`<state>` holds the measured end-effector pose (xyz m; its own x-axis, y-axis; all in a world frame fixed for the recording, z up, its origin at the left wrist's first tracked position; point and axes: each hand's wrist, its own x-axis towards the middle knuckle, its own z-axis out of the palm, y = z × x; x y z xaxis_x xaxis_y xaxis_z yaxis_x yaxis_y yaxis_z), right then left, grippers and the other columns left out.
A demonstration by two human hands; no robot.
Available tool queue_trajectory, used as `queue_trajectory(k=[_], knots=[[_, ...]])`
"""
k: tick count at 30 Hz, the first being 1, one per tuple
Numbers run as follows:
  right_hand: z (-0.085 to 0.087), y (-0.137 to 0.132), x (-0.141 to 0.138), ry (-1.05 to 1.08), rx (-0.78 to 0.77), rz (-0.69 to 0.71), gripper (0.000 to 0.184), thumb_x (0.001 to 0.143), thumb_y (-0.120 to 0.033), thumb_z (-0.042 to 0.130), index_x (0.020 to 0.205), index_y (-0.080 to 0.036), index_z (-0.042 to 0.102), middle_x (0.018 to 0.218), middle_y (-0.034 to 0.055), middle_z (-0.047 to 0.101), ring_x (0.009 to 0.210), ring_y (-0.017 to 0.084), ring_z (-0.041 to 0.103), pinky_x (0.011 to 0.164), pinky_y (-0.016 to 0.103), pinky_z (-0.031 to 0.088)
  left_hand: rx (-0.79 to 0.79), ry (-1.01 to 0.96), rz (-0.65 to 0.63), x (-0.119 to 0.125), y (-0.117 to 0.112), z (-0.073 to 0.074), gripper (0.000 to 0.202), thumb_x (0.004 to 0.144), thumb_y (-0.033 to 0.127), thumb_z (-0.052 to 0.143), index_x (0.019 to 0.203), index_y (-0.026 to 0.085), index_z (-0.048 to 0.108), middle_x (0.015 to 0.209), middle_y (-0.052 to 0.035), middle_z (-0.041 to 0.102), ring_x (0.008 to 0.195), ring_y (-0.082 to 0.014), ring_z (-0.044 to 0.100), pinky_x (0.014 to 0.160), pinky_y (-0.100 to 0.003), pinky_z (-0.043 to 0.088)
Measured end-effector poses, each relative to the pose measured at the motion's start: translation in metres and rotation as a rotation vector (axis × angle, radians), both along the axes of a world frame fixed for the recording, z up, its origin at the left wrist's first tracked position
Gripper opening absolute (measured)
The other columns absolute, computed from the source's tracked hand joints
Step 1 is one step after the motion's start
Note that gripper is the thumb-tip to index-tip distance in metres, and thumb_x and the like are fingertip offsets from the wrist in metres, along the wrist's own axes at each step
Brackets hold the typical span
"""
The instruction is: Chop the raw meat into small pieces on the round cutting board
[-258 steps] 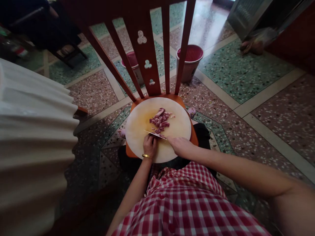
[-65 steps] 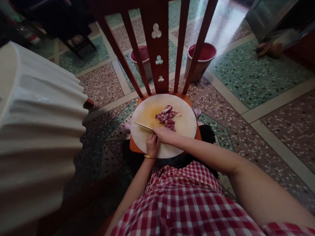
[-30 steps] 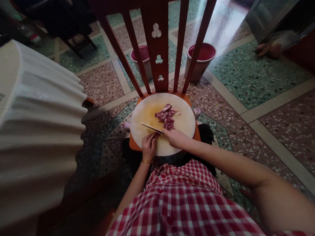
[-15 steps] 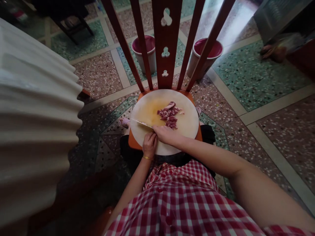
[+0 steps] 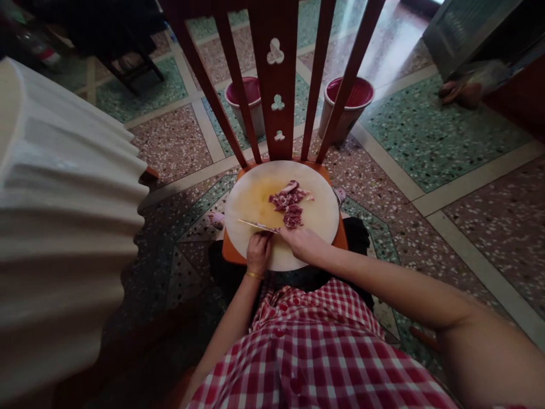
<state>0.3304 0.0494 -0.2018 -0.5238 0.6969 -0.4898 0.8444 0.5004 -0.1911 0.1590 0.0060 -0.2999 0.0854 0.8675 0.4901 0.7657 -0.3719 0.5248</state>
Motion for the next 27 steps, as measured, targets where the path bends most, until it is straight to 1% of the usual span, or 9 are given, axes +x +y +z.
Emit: queue_trajectory(k=[3, 6, 9, 13, 15, 18, 21, 24, 27], knots=[[-0.003, -0.01, 0.0, -0.04, -0.011, 0.022, 0.047, 0.081, -0.015, 0.029, 0.127, -0.016, 0.034, 0.097, 0.01, 0.055, 0.082, 0.009, 0.054, 0.07, 0.017, 0.036, 0.005, 0.046, 0.006, 0.0, 0.0, -0.006, 0.023, 0.082, 0.011, 0.047, 0.101, 0.011, 0.059, 0.095, -0.0114, 0.061, 0.097, -0.0214, 0.052, 0.085, -0.036, 0.047], [-0.008, -0.008, -0.005, -0.056, 0.0, 0.032, 0.046, 0.084, -0.017, 0.025, 0.129, -0.018, 0.03, 0.101, 0.0105, 0.054, 0.083, 0.009, 0.055, 0.071, 0.017, 0.038, -0.025, 0.062, 0.024, 0.001, 0.0, -0.009, 0.023, 0.081, 0.012, 0.048, 0.101, 0.011, 0.059, 0.095, -0.0123, 0.06, 0.095, -0.022, 0.052, 0.084, -0.037, 0.048], [-0.014, 0.004, -0.026, -0.029, 0.019, 0.055, 0.042, 0.087, -0.021, 0.019, 0.128, -0.02, 0.029, 0.102, 0.01, 0.054, 0.086, 0.01, 0.055, 0.073, 0.018, 0.039, -0.04, 0.066, 0.035, 0.002, 0.002, -0.009, 0.024, 0.082, 0.014, 0.048, 0.104, 0.013, 0.059, 0.097, -0.011, 0.06, 0.093, -0.0209, 0.052, 0.082, -0.035, 0.048], [-0.021, 0.014, -0.048, 0.017, 0.017, 0.087, 0.037, 0.089, -0.025, 0.017, 0.12, -0.017, 0.035, 0.091, 0.0093, 0.056, 0.081, 0.01, 0.055, 0.072, 0.018, 0.039, -0.015, 0.06, 0.048, 0.002, 0.003, -0.008, 0.026, 0.083, 0.017, 0.05, 0.107, 0.012, 0.058, 0.098, -0.0117, 0.061, 0.092, -0.0201, 0.052, 0.08, -0.033, 0.048], [-0.022, 0.014, -0.041, 0.026, 0.018, 0.086, 0.039, 0.088, -0.024, 0.018, 0.125, -0.018, 0.031, 0.092, 0.0089, 0.056, 0.081, 0.01, 0.055, 0.071, 0.018, 0.038, -0.011, 0.061, 0.057, 0.002, 0.003, -0.007, 0.025, 0.083, 0.017, 0.049, 0.105, 0.013, 0.059, 0.096, -0.0115, 0.061, 0.091, -0.0199, 0.053, 0.08, -0.033, 0.048], [-0.02, 0.014, -0.014, -0.01, -0.012, 0.054, 0.046, 0.085, -0.021, 0.025, 0.131, -0.022, 0.025, 0.099, 0.009, 0.056, 0.084, 0.011, 0.056, 0.071, 0.018, 0.038, -0.026, 0.038, 0.062, 0.003, 0.003, -0.005, 0.02, 0.083, 0.016, 0.049, 0.098, 0.014, 0.061, 0.092, -0.0095, 0.061, 0.089, -0.0185, 0.053, 0.08, -0.032, 0.047], [-0.012, 0.017, 0.007, -0.054, -0.016, -0.011, 0.044, 0.083, -0.021, 0.029, 0.126, -0.02, 0.032, 0.1, 0.0094, 0.056, 0.086, 0.012, 0.055, 0.073, 0.02, 0.038, -0.041, -0.019, 0.063, 0.004, 0.004, -0.002, 0.017, 0.084, 0.018, 0.05, 0.097, 0.015, 0.062, 0.092, -0.0081, 0.062, 0.09, -0.017, 0.053, 0.082, -0.031, 0.046], [-0.005, 0.014, 0.009, -0.024, 0.004, -0.013, 0.043, 0.083, -0.02, 0.028, 0.125, -0.02, 0.035, 0.102, 0.0095, 0.055, 0.089, 0.013, 0.055, 0.073, 0.02, 0.038, -0.059, -0.001, 0.063, 0.004, 0.003, -0.002, 0.018, 0.084, 0.017, 0.049, 0.098, 0.015, 0.06, 0.092, -0.0087, 0.061, 0.089, -0.0178, 0.052, 0.081, -0.032, 0.046], [-0.005, 0.003, 0.005, -0.003, -0.006, 0.03, 0.048, 0.081, -0.017, 0.028, 0.129, -0.02, 0.031, 0.102, 0.0099, 0.055, 0.088, 0.011, 0.055, 0.074, 0.019, 0.038, -0.077, 0.074, 0.07, 0.003, 0.001, -0.004, 0.017, 0.083, 0.016, 0.048, 0.096, 0.014, 0.059, 0.087, -0.0097, 0.059, 0.086, -0.0199, 0.051, 0.076, -0.034, 0.047]])
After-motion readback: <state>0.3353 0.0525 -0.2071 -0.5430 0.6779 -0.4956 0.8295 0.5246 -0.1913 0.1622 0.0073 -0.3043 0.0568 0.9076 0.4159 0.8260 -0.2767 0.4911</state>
